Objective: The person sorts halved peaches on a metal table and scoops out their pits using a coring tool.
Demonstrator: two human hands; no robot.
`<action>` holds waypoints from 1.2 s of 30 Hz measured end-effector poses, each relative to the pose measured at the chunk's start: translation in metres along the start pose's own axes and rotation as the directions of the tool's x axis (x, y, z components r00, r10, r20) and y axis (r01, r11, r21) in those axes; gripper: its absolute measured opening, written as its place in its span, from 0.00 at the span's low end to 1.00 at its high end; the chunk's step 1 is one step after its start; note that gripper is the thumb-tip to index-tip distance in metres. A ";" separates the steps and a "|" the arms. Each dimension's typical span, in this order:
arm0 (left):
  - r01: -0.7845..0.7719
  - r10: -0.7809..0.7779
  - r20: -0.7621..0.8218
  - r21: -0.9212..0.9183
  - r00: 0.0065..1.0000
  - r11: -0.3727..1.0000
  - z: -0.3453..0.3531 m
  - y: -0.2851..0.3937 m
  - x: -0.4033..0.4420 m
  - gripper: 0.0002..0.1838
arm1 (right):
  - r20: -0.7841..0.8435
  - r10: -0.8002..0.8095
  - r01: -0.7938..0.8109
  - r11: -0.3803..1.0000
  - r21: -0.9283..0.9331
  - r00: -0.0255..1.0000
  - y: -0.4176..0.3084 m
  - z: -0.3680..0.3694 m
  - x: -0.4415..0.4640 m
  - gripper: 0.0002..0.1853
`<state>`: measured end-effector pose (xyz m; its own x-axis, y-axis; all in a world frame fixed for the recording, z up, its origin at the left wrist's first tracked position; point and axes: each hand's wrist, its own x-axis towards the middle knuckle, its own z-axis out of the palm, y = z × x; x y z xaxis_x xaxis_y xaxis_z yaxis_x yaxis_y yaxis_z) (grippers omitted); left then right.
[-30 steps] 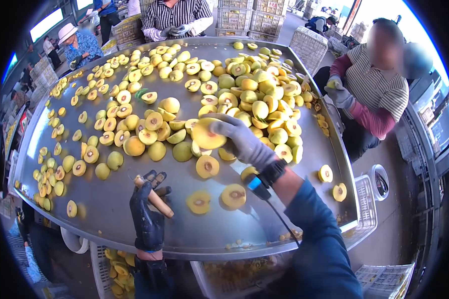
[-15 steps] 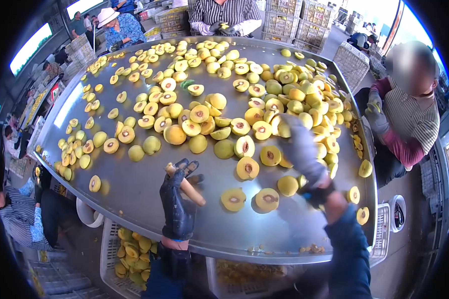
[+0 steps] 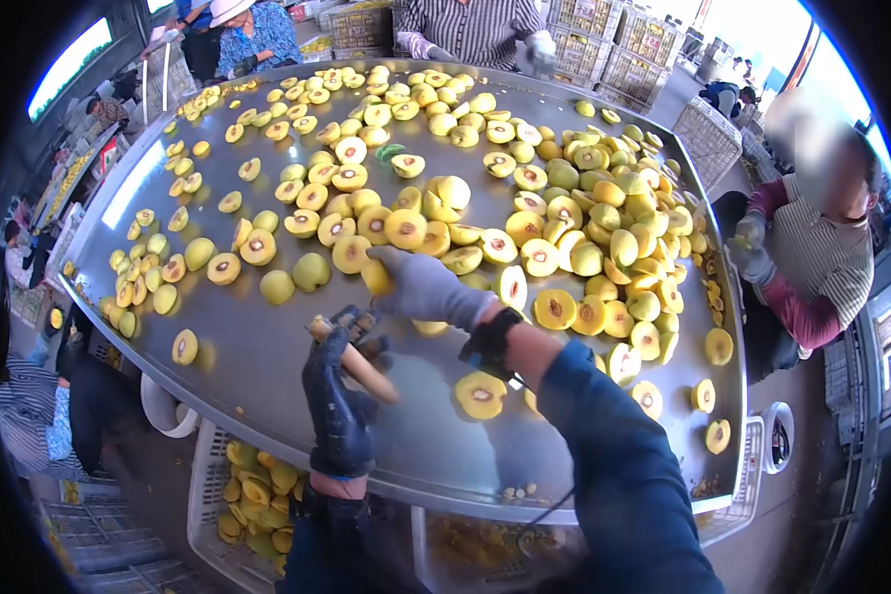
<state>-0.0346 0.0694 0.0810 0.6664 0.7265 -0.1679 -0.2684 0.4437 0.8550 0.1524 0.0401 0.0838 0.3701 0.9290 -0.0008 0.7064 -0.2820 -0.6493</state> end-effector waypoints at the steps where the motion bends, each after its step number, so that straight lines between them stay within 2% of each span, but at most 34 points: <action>1: -0.023 0.022 -0.019 -0.039 1.000 0.999 -0.002 0.001 0.001 0.22 | 0.024 -0.045 0.034 0.939 0.342 0.999 0.011 -0.004 -0.007 0.35; 2: -0.049 0.047 -0.034 -0.077 0.998 0.996 -0.003 0.002 0.002 0.22 | 0.099 0.031 -0.091 0.726 0.682 0.995 0.011 -0.010 -0.022 0.34; 4: -0.069 0.071 0.009 -0.101 0.997 0.993 -0.007 0.005 0.004 0.23 | 0.138 -0.001 -0.134 0.245 0.960 0.990 0.004 -0.015 -0.044 0.33; 5: -0.075 0.079 0.026 -0.107 0.997 0.991 -0.011 0.006 0.003 0.23 | 0.147 -0.040 -0.140 0.149 0.979 0.988 -0.001 -0.020 -0.056 0.30; 8: -0.077 0.080 0.016 -0.153 0.997 0.985 -0.011 0.004 0.002 0.24 | 0.134 -0.029 -0.133 0.049 0.990 0.991 0.001 -0.016 -0.074 0.29; 11: -0.126 0.127 -0.002 -0.140 0.992 0.982 -0.016 0.002 0.006 0.24 | 0.072 0.131 -0.127 0.478 0.869 0.989 0.011 0.000 -0.082 0.24; 12: -0.146 0.146 -0.010 -0.136 0.989 0.980 -0.017 0.001 0.006 0.24 | 0.083 0.073 -0.109 0.781 0.615 0.994 0.014 0.000 -0.081 0.21; 13: -0.167 0.166 -0.018 -0.131 0.986 0.977 -0.019 0.001 0.007 0.24 | 0.112 0.020 -0.050 0.963 0.266 0.993 0.018 -0.003 -0.078 0.19; 14: -0.152 0.151 -0.017 -0.118 0.988 0.981 -0.021 0.001 0.009 0.24 | 0.156 -0.018 0.037 0.992 -0.119 0.988 0.023 -0.005 -0.073 0.17; 15: -0.135 0.134 -0.018 -0.104 0.991 0.985 -0.024 0.001 0.011 0.24 | 0.041 -0.125 0.131 0.967 -0.218 0.991 0.041 -0.002 -0.060 0.13; 16: -0.131 0.130 -0.019 -0.092 0.991 0.987 -0.026 0.000 0.011 0.24 | -0.030 -0.079 0.070 0.968 -0.240 0.996 0.043 -0.006 -0.045 0.14; 18: -0.132 0.132 -0.012 -0.065 0.991 0.989 -0.024 0.002 0.010 0.24 | -0.178 -0.129 0.057 0.931 -0.359 0.976 0.042 -0.013 -0.011 0.20; 21: -0.091 0.092 0.013 -0.068 0.996 0.994 -0.013 0.007 0.007 0.24 | -0.310 -0.300 0.058 0.797 -0.602 0.902 0.059 0.010 0.037 0.26; 24: -0.057 0.060 0.030 -0.090 0.998 0.994 -0.009 0.008 0.009 0.25 | -0.262 -0.201 0.015 0.818 -0.575 0.944 0.063 0.024 0.032 0.27; 28: -0.071 0.072 0.056 -0.019 0.996 0.997 -0.008 0.003 0.005 0.25 | -0.096 -0.179 0.112 0.871 -0.477 0.979 0.056 0.025 -0.035 0.23; 29: -0.065 0.066 0.064 -0.009 0.996 0.998 -0.005 0.003 0.004 0.25 | -0.130 -0.308 0.175 0.785 -0.594 0.942 0.061 0.034 -0.055 0.21; 30: -0.060 0.060 0.073 0.001 0.996 0.998 -0.002 0.002 0.002 0.24 | -0.093 -0.336 0.194 0.725 -0.661 0.937 0.062 0.041 -0.074 0.25; 31: -0.067 0.066 0.075 0.011 0.995 0.998 -0.001 0.000 0.000 0.24 | -0.077 -0.344 0.219 0.739 -0.637 0.936 0.052 0.043 -0.097 0.25; 32: -0.081 0.079 0.073 0.023 0.994 0.996 0.000 0.000 -0.001 0.24 | -0.062 -0.359 0.249 0.752 -0.611 0.931 0.044 0.038 -0.114 0.25; 33: -0.048 0.050 0.044 -0.041 0.998 0.998 0.001 0.001 -0.002 0.24 | -0.014 -0.329 0.285 0.836 -0.469 0.944 0.049 0.032 -0.119 0.22; 34: -0.039 0.040 0.035 -0.029 0.999 0.999 0.002 0.004 -0.004 0.24 | 0.041 -0.306 0.304 0.901 -0.309 0.951 0.051 0.023 -0.122 0.20; 36: -0.012 0.013 0.019 -0.009 1.000 1.000 0.005 0.006 -0.006 0.25 | -0.039 -0.235 0.220 0.949 -0.224 0.971 0.055 -0.002 -0.120 0.20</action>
<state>-0.0366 0.0654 0.0892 0.6758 0.7221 -0.1479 -0.2829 0.4394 0.8526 0.1478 -0.0870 0.0497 0.2170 0.9593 0.1809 0.8872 -0.1165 -0.4464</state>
